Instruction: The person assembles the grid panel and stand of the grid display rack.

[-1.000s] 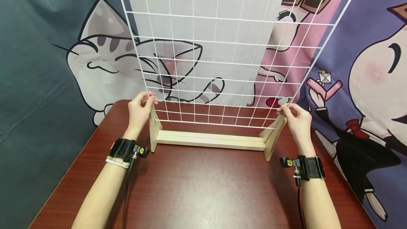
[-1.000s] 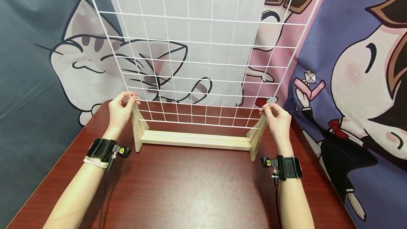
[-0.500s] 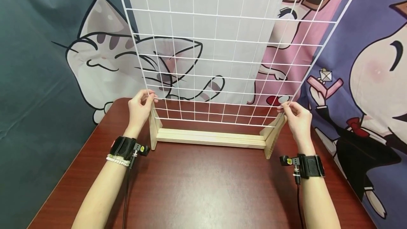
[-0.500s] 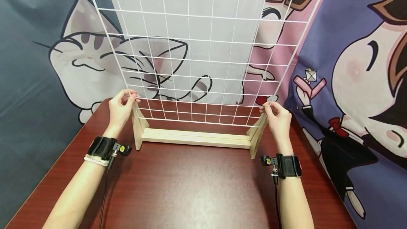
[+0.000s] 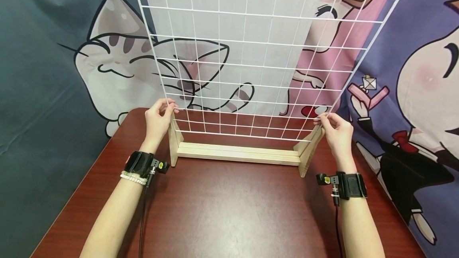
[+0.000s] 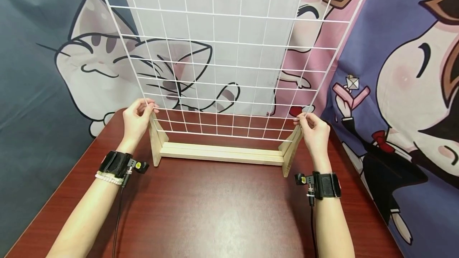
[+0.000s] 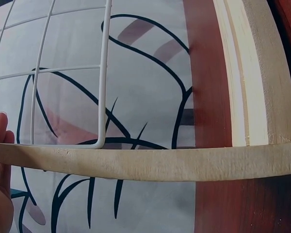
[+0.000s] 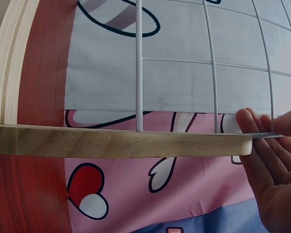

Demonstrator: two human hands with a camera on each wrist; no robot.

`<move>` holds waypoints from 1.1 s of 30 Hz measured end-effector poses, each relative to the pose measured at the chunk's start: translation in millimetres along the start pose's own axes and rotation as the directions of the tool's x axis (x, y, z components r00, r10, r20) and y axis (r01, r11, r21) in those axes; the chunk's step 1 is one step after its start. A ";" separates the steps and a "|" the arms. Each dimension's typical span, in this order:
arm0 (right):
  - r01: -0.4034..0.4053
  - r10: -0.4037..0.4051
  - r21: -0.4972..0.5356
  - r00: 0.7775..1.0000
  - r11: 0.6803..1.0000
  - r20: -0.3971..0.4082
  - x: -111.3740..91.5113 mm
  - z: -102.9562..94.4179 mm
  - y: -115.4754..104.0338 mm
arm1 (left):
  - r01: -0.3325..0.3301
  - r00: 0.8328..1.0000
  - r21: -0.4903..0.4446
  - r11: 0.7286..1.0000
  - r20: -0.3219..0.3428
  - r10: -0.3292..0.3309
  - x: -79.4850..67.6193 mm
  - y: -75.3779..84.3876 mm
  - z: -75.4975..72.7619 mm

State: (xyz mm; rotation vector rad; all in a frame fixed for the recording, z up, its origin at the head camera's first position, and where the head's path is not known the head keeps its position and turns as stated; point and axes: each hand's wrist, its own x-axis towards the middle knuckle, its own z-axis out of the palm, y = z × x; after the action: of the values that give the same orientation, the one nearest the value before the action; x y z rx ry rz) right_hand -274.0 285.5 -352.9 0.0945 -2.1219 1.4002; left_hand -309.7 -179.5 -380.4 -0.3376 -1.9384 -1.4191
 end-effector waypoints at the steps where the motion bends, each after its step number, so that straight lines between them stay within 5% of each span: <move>1: 0.000 0.000 -0.005 1.000 1.000 0.002 0.3 0.0 -0.1 | -0.008 1.000 0.005 1.000 -0.002 0.008 0.4 -0.2 0.3; 28: -0.022 0.022 -0.042 1.000 0.999 0.000 -1.1 0.7 1.6 | 0.004 1.000 -0.007 1.000 0.000 -0.004 -1.0 0.0 1.3; 33: -0.019 0.017 -0.069 1.000 0.997 -0.019 4.1 1.1 17.5 | -0.009 1.000 0.005 1.000 -0.006 0.009 -0.7 0.1 1.5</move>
State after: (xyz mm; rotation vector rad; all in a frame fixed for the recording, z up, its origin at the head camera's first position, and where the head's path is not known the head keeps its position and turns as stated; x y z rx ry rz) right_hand -284.2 293.4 -365.4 0.0354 -2.1593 1.3310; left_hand -309.7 -177.9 -381.0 -0.3391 -1.9327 -1.4080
